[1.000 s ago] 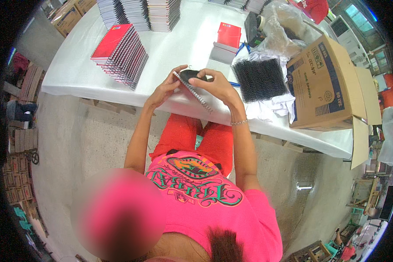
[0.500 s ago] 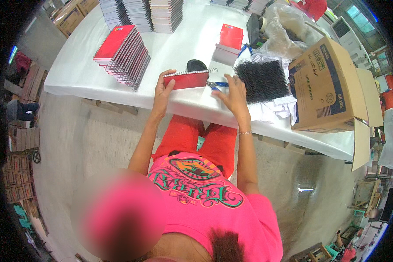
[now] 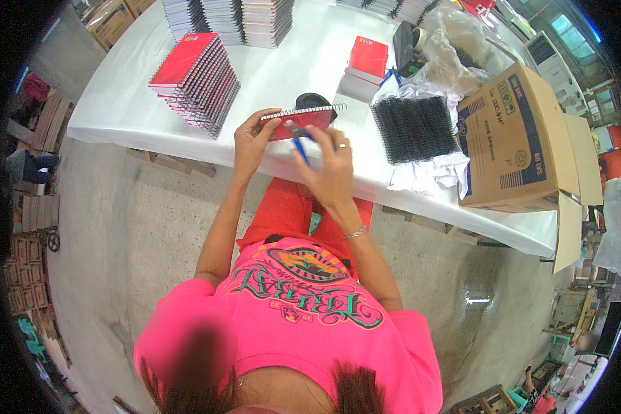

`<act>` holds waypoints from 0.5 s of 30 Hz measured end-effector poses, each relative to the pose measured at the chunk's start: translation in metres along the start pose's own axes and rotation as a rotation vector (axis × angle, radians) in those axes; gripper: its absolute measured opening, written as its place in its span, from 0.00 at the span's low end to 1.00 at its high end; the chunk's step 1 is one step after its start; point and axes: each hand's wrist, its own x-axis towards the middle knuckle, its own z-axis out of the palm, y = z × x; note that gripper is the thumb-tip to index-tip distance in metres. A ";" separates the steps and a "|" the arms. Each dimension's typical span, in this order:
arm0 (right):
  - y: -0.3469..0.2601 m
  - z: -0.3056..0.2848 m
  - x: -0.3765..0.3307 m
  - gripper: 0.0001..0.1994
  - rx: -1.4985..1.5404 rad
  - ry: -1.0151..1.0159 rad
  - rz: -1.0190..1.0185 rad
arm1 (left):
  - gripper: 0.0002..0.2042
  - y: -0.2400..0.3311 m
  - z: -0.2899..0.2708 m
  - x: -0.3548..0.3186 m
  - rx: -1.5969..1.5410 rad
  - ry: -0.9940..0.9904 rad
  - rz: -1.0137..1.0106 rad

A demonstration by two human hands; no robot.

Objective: The person assembles spiral-bound notebooks by inserting black plastic spiral coils into the punched holes of red notebook covers. They use pliers to secure the coils and place finished notebooks into a stack on the table.

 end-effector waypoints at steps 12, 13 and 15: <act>-0.026 0.033 -0.004 0.22 -0.038 -0.046 0.088 | 0.14 0.007 0.002 -0.009 -0.011 -0.031 -0.007; -0.026 0.033 -0.005 0.22 -0.036 -0.046 0.081 | 0.14 0.008 0.002 -0.010 0.005 -0.022 -0.009; -0.026 0.033 -0.006 0.21 -0.031 -0.046 0.067 | 0.14 0.010 0.004 -0.012 0.038 -0.005 -0.015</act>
